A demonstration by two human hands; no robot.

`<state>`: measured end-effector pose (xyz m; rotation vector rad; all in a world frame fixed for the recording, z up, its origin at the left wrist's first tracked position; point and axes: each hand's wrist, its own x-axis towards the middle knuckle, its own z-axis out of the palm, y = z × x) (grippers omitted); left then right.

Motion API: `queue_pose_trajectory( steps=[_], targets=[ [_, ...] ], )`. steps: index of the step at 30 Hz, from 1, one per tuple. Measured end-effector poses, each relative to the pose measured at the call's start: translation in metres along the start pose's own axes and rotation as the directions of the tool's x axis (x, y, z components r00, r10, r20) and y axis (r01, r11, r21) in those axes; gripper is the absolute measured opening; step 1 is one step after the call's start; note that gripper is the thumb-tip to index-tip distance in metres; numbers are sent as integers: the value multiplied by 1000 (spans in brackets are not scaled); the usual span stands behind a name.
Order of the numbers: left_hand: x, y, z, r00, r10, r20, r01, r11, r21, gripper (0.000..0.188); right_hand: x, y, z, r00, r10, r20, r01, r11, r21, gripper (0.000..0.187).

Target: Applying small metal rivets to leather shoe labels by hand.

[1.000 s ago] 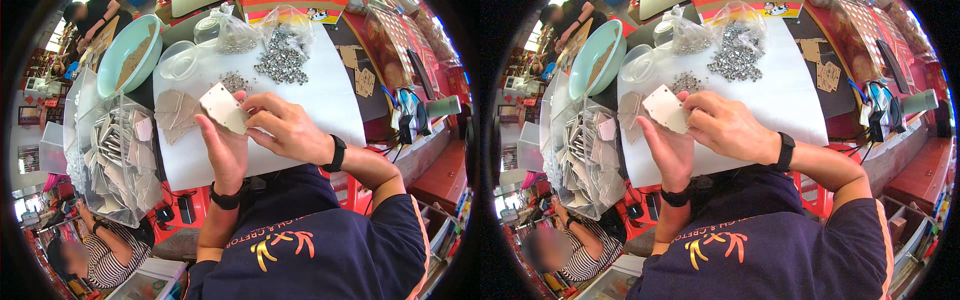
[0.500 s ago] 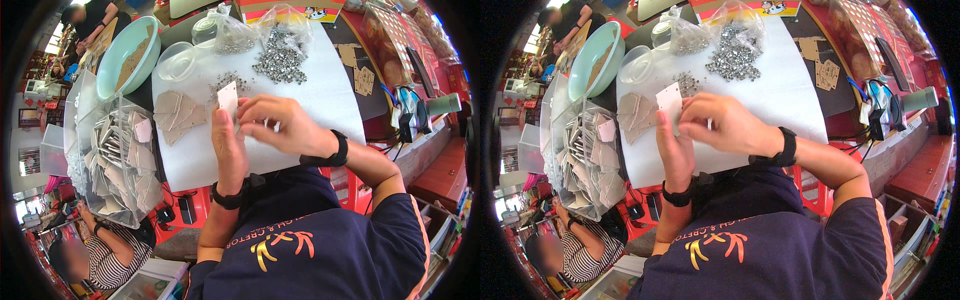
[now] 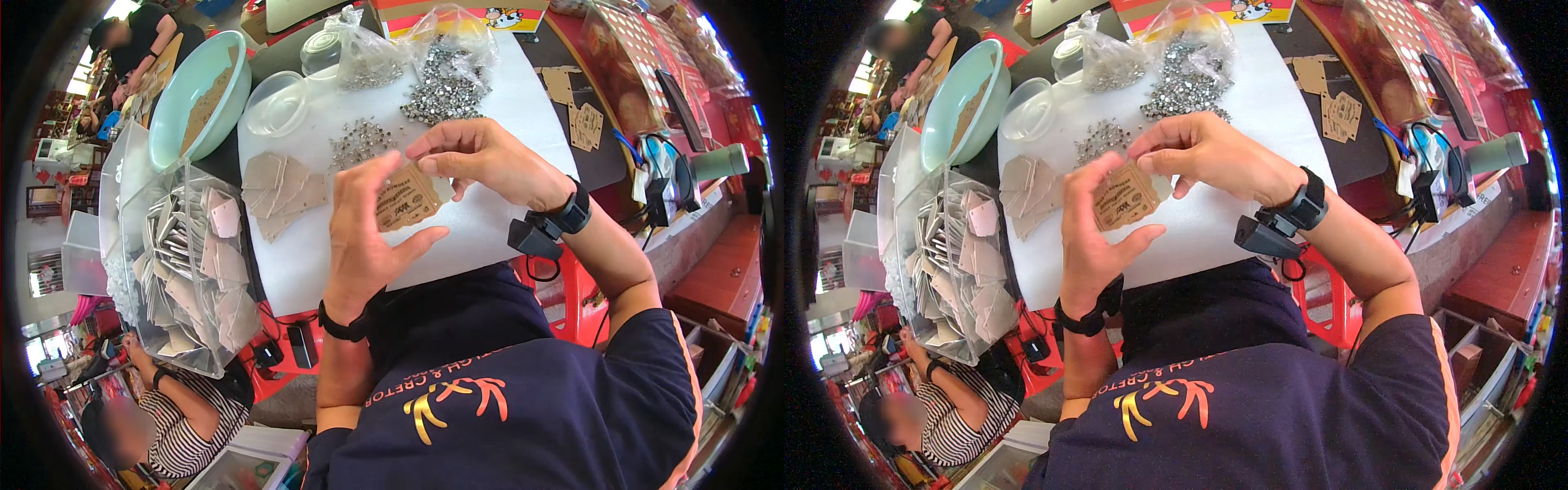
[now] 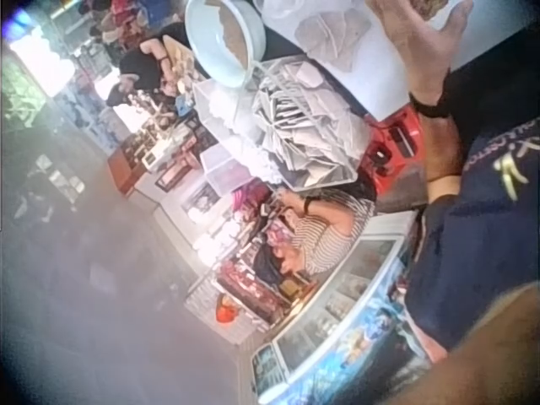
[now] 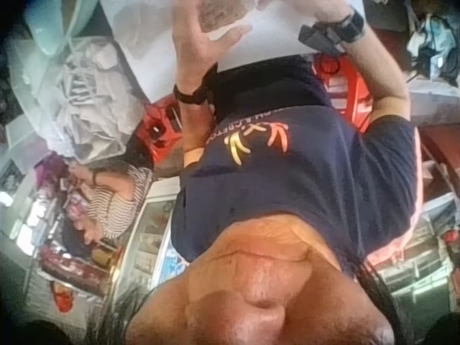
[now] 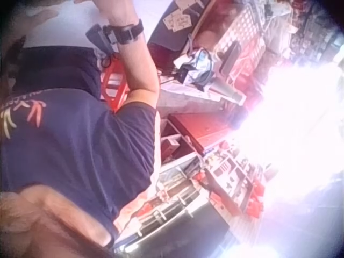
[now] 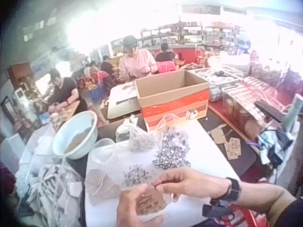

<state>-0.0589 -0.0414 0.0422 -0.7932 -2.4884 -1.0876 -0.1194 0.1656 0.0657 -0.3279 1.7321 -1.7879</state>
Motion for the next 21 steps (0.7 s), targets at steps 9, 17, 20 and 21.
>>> queue_pose_trajectory(
  steps=[9,17,20,21],
  targets=[
    [-9,0,22,864,-501,46,186,233,-954,38,-7,14,11,946,-237,-221,250,968,35,28],
    [-2,8,24,833,-553,18,233,320,-918,31,-15,12,22,927,-247,-283,264,964,23,26],
    [1,10,20,834,-552,14,265,377,-887,31,-17,7,18,947,-207,-247,170,972,-162,23],
    [3,11,19,837,-547,16,279,401,-872,31,-17,7,18,951,-206,-230,163,968,-192,22]
  ],
)
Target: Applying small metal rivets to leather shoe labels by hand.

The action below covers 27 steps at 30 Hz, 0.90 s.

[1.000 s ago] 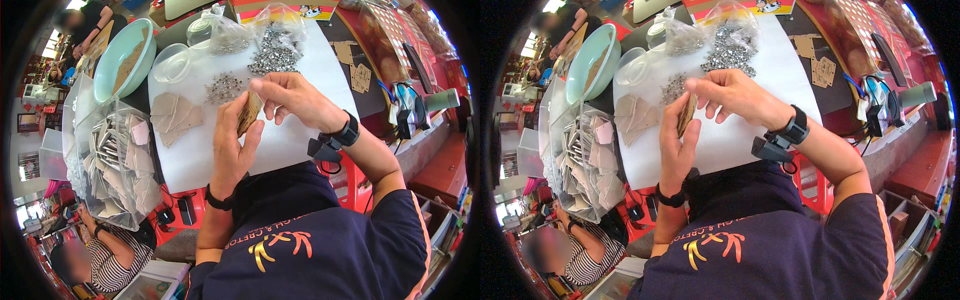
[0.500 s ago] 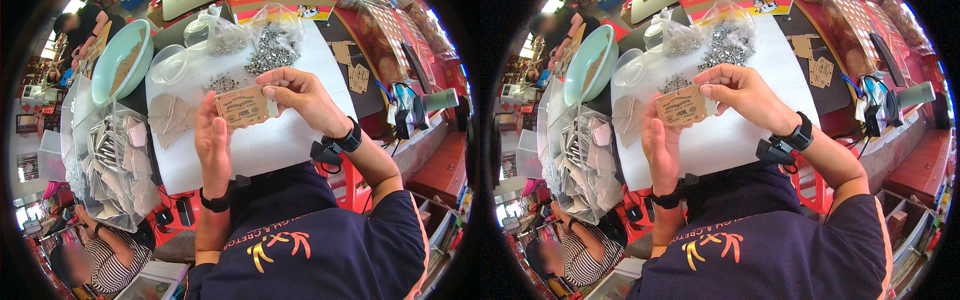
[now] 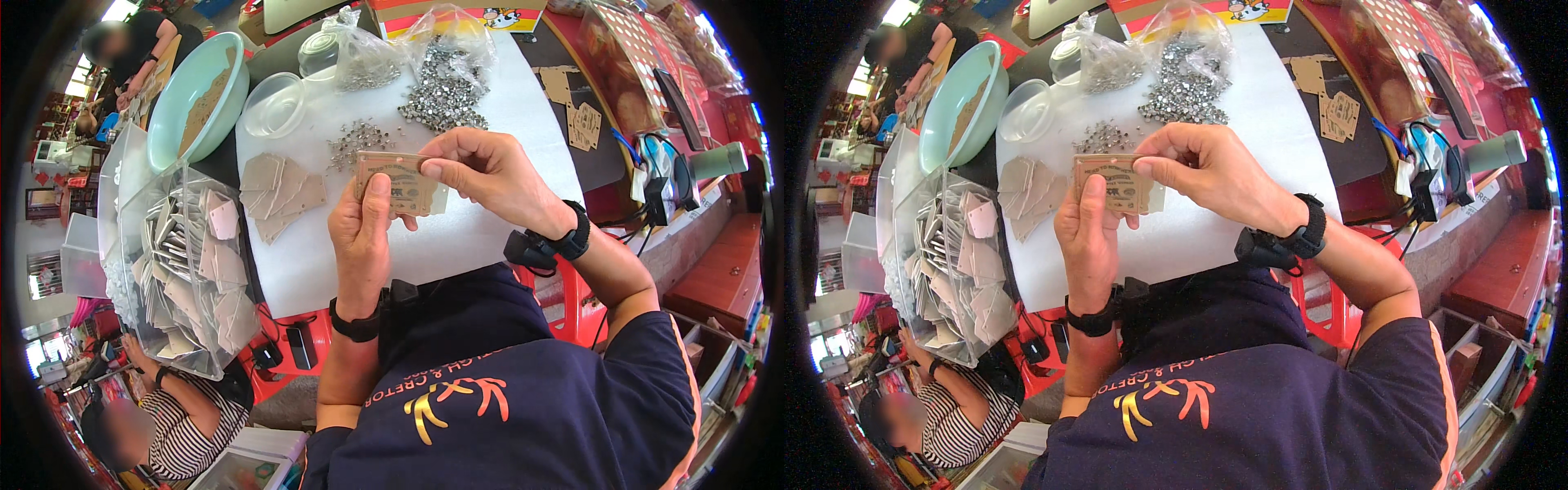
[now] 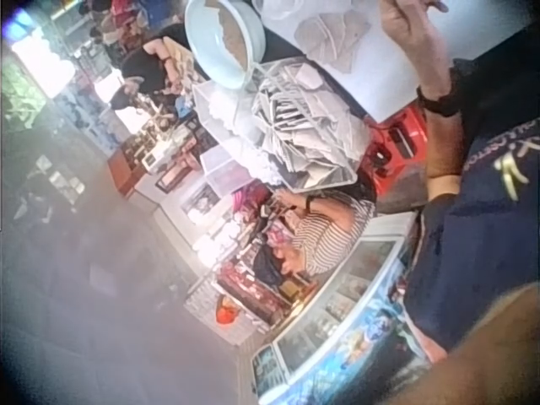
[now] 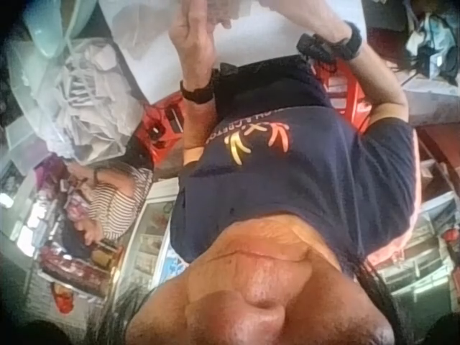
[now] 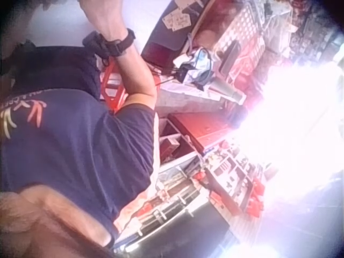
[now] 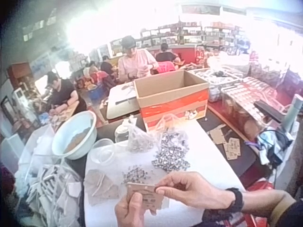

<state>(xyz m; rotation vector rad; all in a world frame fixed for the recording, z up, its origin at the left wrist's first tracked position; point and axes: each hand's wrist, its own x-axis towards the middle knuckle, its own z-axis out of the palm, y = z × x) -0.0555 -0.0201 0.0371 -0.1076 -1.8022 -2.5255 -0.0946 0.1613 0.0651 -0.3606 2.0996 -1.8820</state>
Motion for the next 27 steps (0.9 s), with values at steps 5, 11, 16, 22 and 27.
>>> queue_pose_trajectory(
  steps=[5,11,16,22,27],
  targets=[
    [3,5,0,1000,-5,20,4,999,39,29,-3,0,1,999,7,35,-3,994,-105,22],
    [3,4,1,1000,15,18,-16,999,32,29,-6,-8,3,1000,-15,6,16,972,-235,22],
    [2,10,-7,996,-10,84,-4,987,162,28,2,-11,-10,968,-234,96,252,877,-410,21],
    [5,8,-13,936,-181,301,81,945,316,26,19,-11,-11,949,-137,284,188,969,-158,19],
    [3,0,-10,986,-116,120,114,993,24,20,19,-7,-6,1000,-14,15,13,995,97,23]
  ],
)
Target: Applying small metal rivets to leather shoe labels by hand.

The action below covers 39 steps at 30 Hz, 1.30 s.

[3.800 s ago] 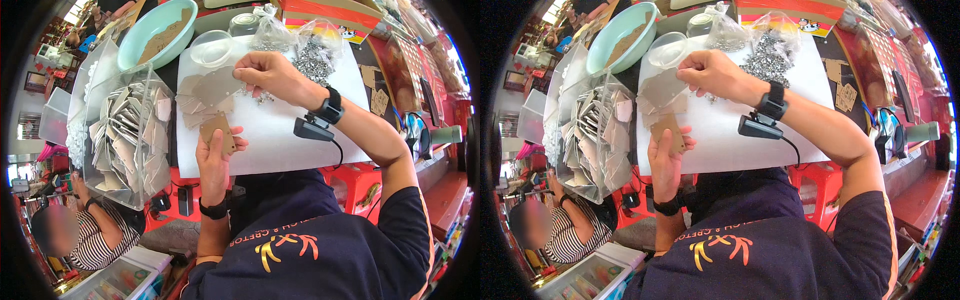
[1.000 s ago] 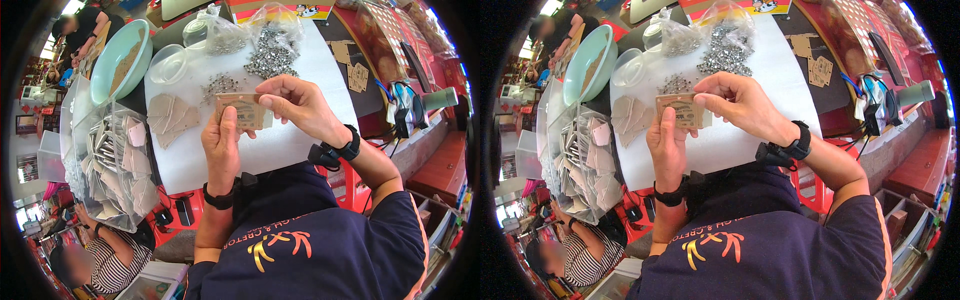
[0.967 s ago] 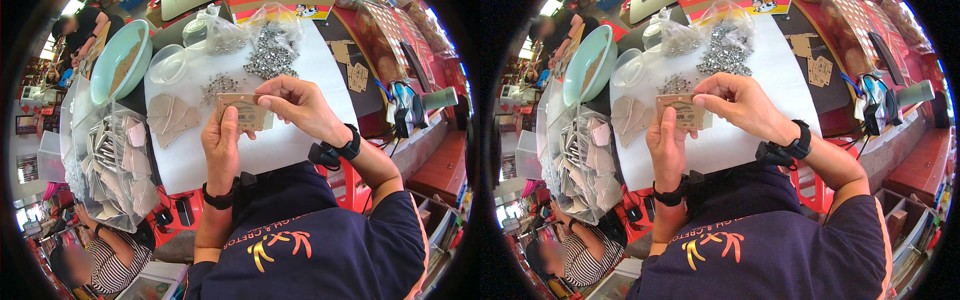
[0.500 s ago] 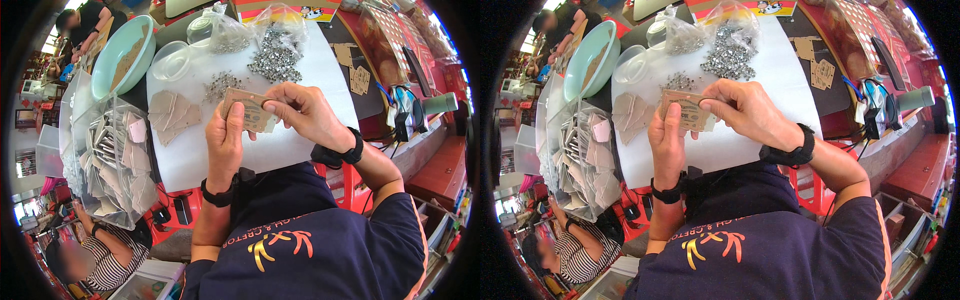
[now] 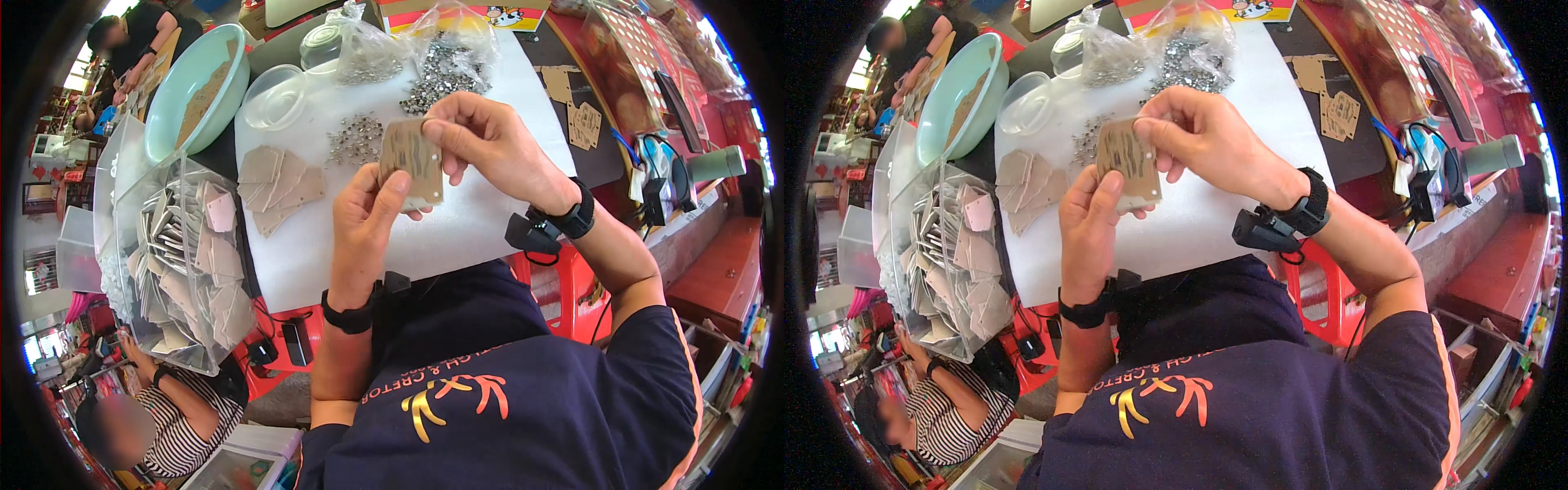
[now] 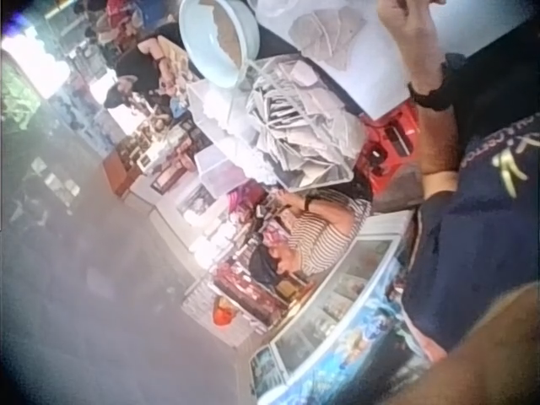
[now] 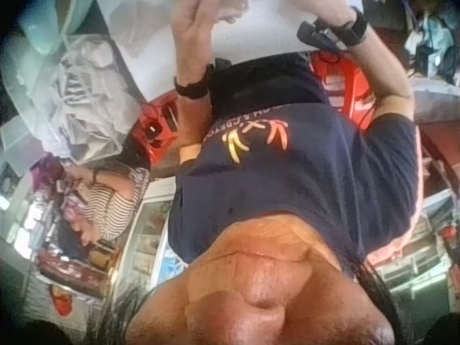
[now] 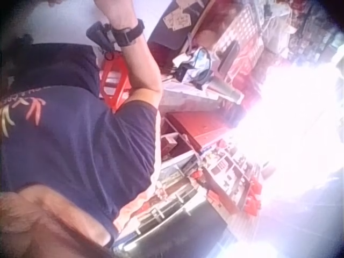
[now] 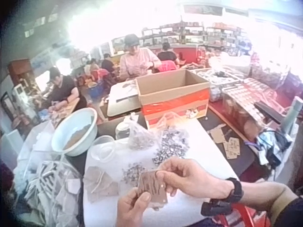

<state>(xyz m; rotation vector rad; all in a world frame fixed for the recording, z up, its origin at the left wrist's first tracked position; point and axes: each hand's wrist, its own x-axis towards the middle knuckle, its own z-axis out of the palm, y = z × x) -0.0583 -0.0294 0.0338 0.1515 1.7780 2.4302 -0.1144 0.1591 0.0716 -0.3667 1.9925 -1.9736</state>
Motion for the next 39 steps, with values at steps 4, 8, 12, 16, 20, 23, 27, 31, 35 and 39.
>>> queue_pose_trajectory(
  steps=[4,8,12,16,20,23,27,31,35,39],
  targets=[
    [-5,-4,11,992,13,-127,-23,997,-78,17,-5,7,5,998,30,-60,-21,987,159,23],
    [-6,0,6,990,21,-138,-30,998,-58,15,-6,6,0,999,49,-10,-48,997,66,28],
    [-8,9,4,999,-30,-32,31,999,35,16,-5,1,-9,985,92,144,-78,992,-103,32],
    [-10,12,12,995,20,-96,-21,1000,-8,20,-9,4,0,995,25,94,-24,1000,-7,32],
    [-10,9,16,985,85,-149,-87,996,-7,25,-14,10,6,1000,13,-12,-12,995,99,34],
    [-9,9,16,984,105,-145,-101,994,31,25,-18,12,7,999,30,-32,-26,989,145,34],
    [-9,10,16,985,108,-135,-104,994,41,26,-23,12,7,996,85,-22,-79,974,215,33],
    [-9,11,20,980,125,-156,-114,990,77,26,-25,19,8,995,102,-21,-92,951,297,33],
    [-10,14,20,980,117,-164,-101,990,103,25,-26,21,9,993,120,-9,-112,947,301,33],
    [-11,14,17,985,108,-132,-88,984,152,23,-27,13,8,999,35,38,-40,987,154,32]
  ],
)
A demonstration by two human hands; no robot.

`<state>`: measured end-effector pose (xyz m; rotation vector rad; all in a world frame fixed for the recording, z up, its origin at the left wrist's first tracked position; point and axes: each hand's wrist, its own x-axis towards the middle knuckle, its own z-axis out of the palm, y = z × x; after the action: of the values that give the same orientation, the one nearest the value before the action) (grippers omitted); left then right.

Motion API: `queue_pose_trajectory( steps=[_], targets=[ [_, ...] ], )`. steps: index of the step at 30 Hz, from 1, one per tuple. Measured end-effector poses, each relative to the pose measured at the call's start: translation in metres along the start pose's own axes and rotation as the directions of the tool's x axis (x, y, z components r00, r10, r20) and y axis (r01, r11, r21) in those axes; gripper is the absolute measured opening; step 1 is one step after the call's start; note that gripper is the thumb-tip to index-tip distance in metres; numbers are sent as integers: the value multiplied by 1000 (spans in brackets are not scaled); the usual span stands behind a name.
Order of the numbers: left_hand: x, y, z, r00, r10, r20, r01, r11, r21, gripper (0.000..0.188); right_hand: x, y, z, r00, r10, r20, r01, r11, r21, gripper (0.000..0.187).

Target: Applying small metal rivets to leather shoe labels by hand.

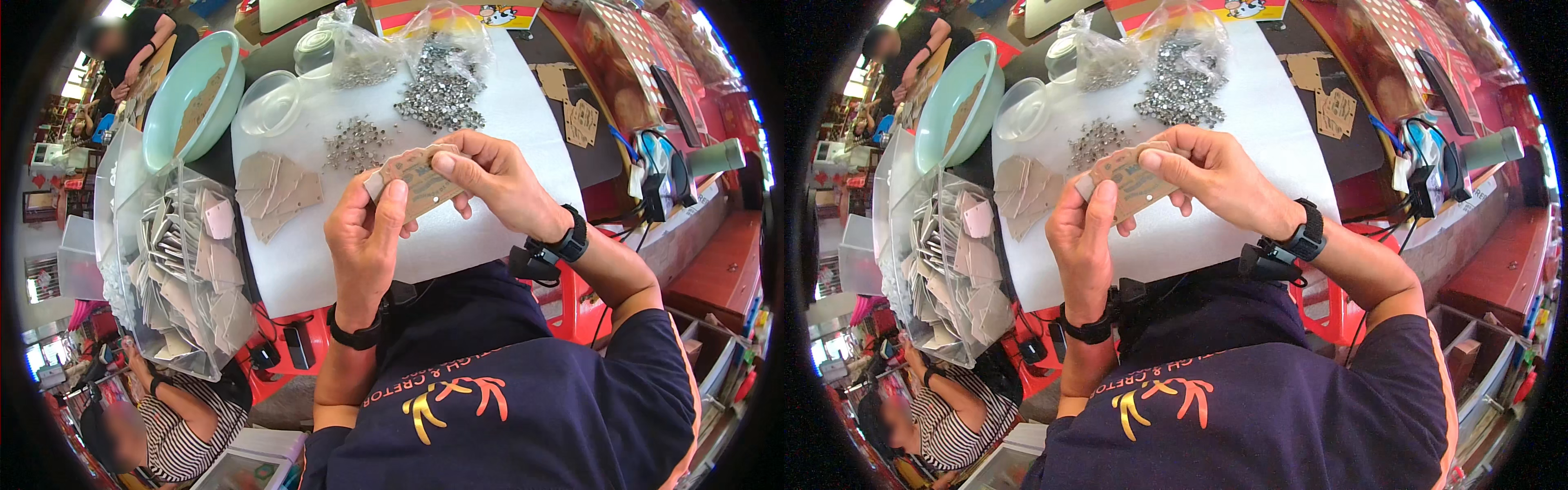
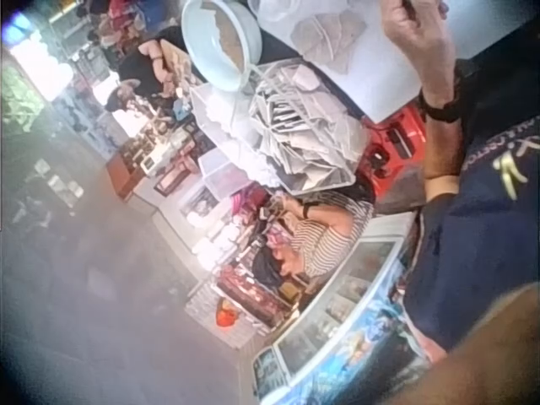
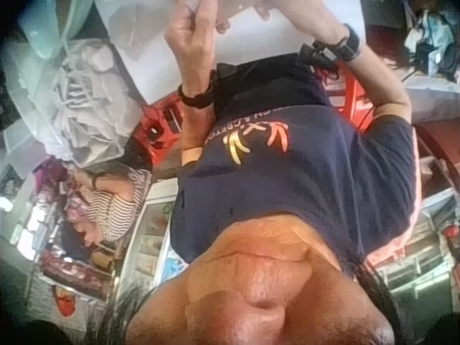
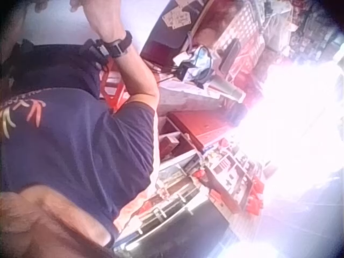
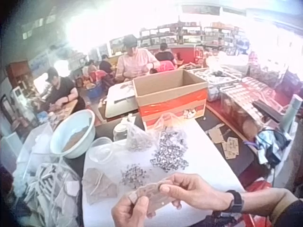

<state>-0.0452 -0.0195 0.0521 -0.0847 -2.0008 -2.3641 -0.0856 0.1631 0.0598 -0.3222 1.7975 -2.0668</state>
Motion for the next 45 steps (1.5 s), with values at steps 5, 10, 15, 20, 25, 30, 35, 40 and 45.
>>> queue_pose_trajectory(
  steps=[5,10,15,20,25,30,35,40,45],
  targets=[
    [0,5,3,996,76,37,-79,993,84,25,-1,5,-4,999,-49,15,49,999,-15,33],
    [-3,5,7,992,111,63,-111,994,-1,35,-1,14,-6,998,-61,35,58,996,73,32],
    [-8,6,7,994,94,48,-97,993,66,36,-1,25,-7,989,-29,144,-46,869,493,31],
    [-9,9,13,988,148,47,-151,985,80,30,-3,22,-3,987,10,159,-103,805,585,30],
    [-9,12,9,972,205,116,-230,936,267,38,-4,19,-2,986,6,167,-104,806,583,29],
    [-12,17,14,984,174,42,-178,971,159,29,-6,25,-6,967,-63,246,-99,798,595,35],
    [-12,19,15,976,205,72,-211,973,91,31,-6,34,-11,930,-98,354,-199,676,709,35],
    [-14,19,17,980,192,49,-195,978,71,33,-5,34,-10,922,-101,374,-216,667,713,34],
    [-8,8,8,974,226,-12,-221,961,166,29,-8,16,-3,979,-36,200,-88,814,574,33]
  ],
)
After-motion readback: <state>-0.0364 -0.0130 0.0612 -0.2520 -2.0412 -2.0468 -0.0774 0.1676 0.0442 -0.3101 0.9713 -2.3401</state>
